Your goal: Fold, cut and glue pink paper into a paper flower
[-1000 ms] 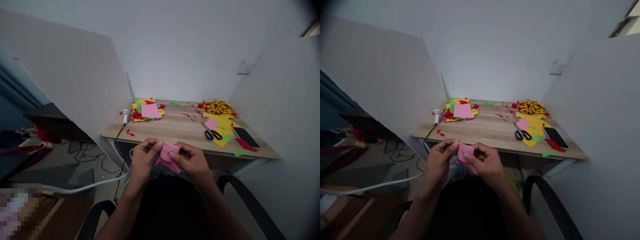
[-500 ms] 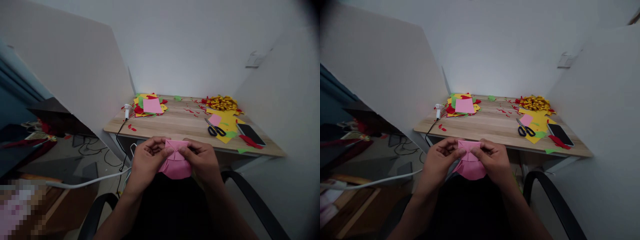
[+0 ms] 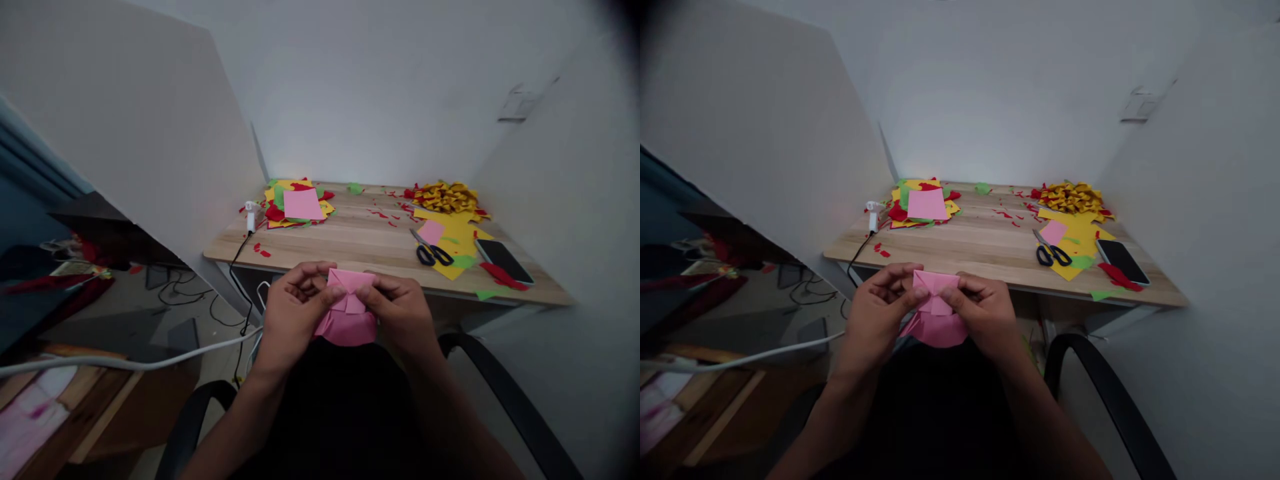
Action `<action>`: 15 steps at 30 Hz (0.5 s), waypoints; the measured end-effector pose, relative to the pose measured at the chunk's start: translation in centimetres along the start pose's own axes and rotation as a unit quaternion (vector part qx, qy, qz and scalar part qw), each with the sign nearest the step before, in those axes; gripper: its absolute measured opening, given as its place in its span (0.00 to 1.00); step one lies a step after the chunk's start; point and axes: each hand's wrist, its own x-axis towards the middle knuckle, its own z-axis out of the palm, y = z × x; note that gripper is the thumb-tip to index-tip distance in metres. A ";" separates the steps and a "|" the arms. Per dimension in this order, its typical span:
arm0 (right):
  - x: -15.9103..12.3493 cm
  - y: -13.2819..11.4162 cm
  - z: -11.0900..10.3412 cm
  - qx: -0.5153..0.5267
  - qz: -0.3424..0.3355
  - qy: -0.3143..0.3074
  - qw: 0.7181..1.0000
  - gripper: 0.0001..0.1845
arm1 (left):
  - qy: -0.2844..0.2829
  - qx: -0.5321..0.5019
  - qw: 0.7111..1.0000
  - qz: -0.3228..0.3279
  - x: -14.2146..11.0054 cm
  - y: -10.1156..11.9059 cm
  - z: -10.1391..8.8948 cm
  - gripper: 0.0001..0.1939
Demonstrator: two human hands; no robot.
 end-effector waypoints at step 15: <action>-0.5 -1.0 0.4 -0.082 -0.029 0.011 0.996 0.20 | 0.024 -0.013 0.999 0.031 -0.3 -0.1 0.1 0.21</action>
